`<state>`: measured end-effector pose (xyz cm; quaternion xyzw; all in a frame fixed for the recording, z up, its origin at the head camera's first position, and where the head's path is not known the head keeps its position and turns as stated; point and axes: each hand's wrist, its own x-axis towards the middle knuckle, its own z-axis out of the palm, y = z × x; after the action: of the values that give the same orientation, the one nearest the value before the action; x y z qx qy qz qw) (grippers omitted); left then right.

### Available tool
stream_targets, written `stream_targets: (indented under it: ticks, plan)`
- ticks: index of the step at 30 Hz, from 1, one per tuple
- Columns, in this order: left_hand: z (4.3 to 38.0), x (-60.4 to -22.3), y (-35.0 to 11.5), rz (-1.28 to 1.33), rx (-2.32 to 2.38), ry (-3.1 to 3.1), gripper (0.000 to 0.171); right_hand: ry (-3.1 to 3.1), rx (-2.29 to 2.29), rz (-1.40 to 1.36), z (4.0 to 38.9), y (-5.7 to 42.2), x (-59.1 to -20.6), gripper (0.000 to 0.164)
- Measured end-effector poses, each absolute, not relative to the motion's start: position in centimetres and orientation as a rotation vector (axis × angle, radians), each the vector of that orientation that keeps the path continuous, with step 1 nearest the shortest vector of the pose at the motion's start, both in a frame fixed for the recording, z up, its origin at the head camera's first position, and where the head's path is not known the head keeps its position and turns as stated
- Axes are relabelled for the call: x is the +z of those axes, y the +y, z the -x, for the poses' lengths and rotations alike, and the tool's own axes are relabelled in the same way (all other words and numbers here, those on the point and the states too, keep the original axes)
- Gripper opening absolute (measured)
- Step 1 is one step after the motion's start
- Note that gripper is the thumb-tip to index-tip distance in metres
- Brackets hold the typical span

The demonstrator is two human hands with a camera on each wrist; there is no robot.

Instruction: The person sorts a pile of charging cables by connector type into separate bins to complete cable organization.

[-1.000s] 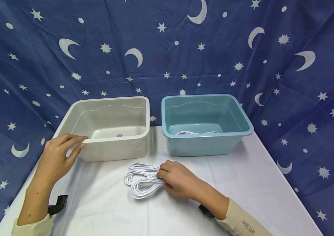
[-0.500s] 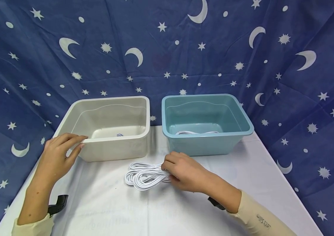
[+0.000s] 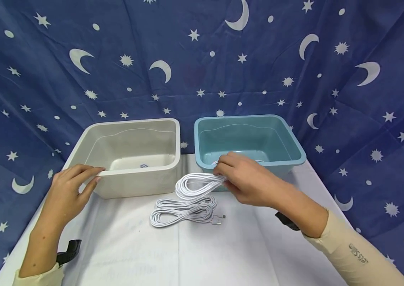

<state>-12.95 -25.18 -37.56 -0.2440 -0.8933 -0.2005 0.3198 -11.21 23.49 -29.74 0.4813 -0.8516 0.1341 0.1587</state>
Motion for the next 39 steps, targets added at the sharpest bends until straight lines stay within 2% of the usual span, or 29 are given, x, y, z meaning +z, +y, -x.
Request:
stream_targets:
  ticks: [8, 16, 29, 39]
  plan:
    - [12.8, -37.5, -25.1, 0.640, -0.532, -2.353, 0.031, -2.478, 0.401, -1.314, 14.2, 26.3, -26.8, 0.036]
    - [12.7, -37.7, -25.3, 0.635, -0.543, -2.353, 0.033, -2.667, 0.374, -1.200, 18.3, 27.8, -26.3, 0.030]
    - [13.1, -37.4, -25.0, 0.646, -0.549, -2.347, 0.034, -2.927, 0.391, -1.040, 23.2, 29.1, -28.5, 0.025]
    - [12.8, -37.5, -25.0, 0.621, -0.554, -2.371, 0.033, -3.089, 0.428, -0.973, 24.7, 29.2, -31.2, 0.017]
